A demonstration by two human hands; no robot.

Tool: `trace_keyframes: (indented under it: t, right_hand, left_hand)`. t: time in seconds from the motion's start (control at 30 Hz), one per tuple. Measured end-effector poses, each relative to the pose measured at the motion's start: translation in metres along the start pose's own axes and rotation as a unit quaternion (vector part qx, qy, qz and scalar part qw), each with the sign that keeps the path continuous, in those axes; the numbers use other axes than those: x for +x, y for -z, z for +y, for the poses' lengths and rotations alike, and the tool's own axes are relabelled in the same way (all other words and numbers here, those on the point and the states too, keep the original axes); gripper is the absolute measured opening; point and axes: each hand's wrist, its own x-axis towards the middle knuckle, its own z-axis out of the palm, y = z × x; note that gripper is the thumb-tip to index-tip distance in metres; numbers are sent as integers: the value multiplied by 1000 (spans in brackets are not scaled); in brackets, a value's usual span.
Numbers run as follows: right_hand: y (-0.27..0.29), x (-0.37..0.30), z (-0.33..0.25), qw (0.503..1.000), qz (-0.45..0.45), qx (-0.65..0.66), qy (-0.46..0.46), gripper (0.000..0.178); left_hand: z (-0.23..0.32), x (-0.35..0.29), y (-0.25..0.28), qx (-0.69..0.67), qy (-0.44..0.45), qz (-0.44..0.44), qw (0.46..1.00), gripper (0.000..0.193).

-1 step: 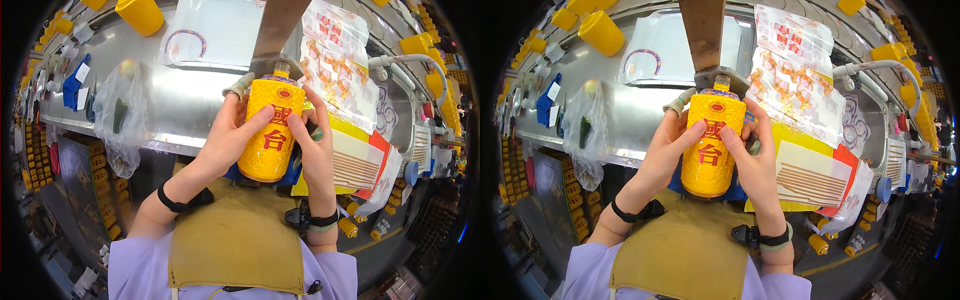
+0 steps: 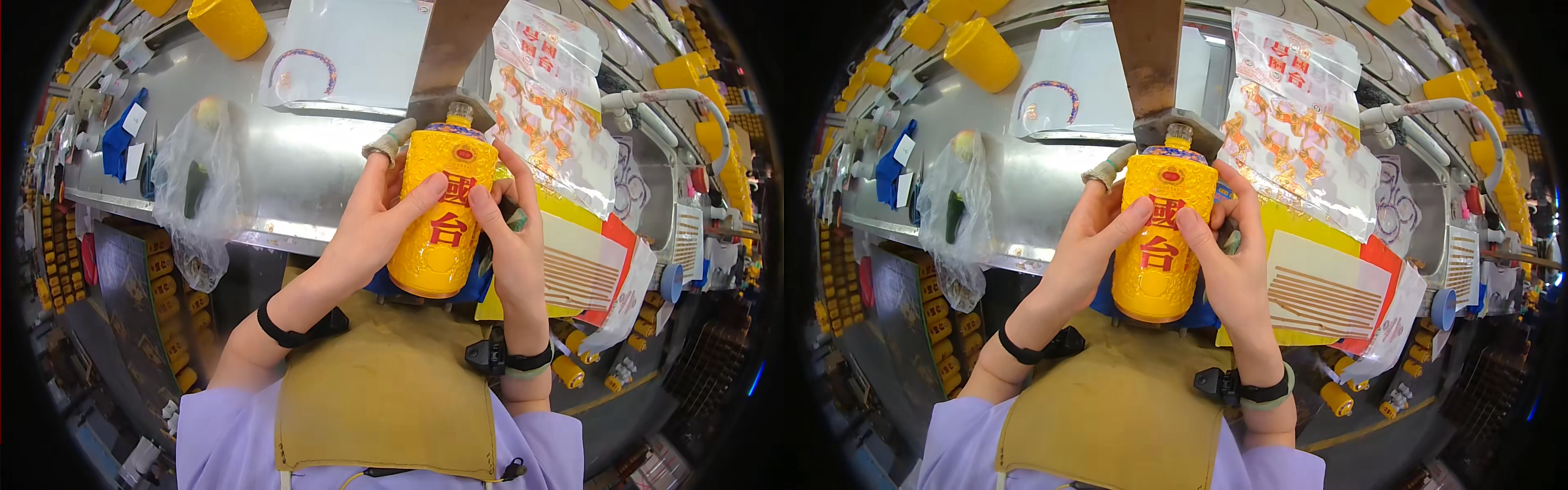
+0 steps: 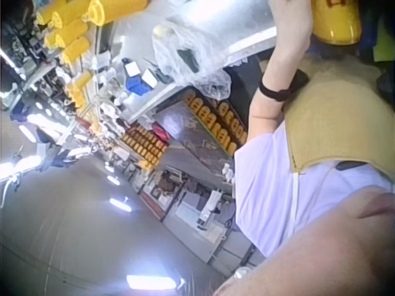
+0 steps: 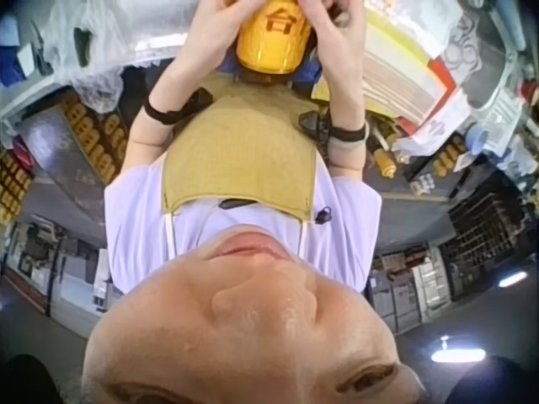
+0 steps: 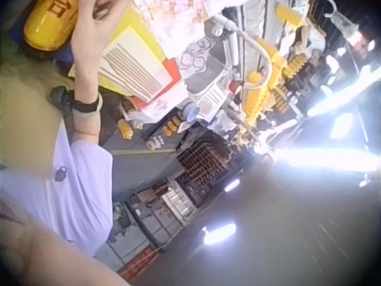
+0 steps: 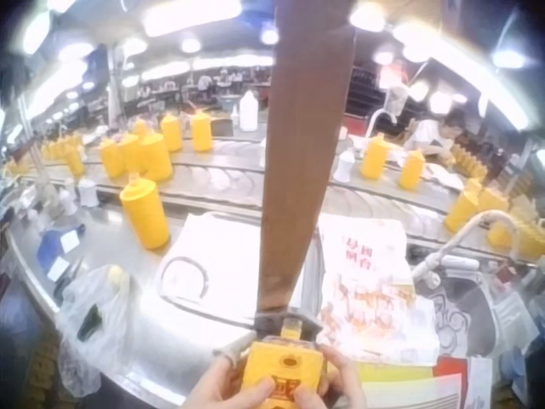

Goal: Applying labels and smoothing them onto yellow industrial bottles on a factory line.

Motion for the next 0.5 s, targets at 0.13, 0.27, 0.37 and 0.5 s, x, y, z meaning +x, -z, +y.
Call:
trace_keyframes:
  t: [0.13, 0.27, 0.37, 0.5]
  right_hand:
    - [0, 1, 1, 1000, 5, 9, 3, 57]
    - [-1, 5, 6, 1000, 2, 7, 21, 57]
    - [1, 2, 6, 1000, 1, 1, 15, 56]
    - [15, 2, -4, 1000, -6, 4, 10, 56]
  left_hand:
    - [2, 0, 0, 5, 3, 1, 1000, 74]
    - [3, -1, -1, 1, 8, 1, 1000, 74]
    - [2, -1, -1, 2, 8, 11, 1000, 74]
    - [2, -1, -1, 4, -5, 9, 1000, 77]
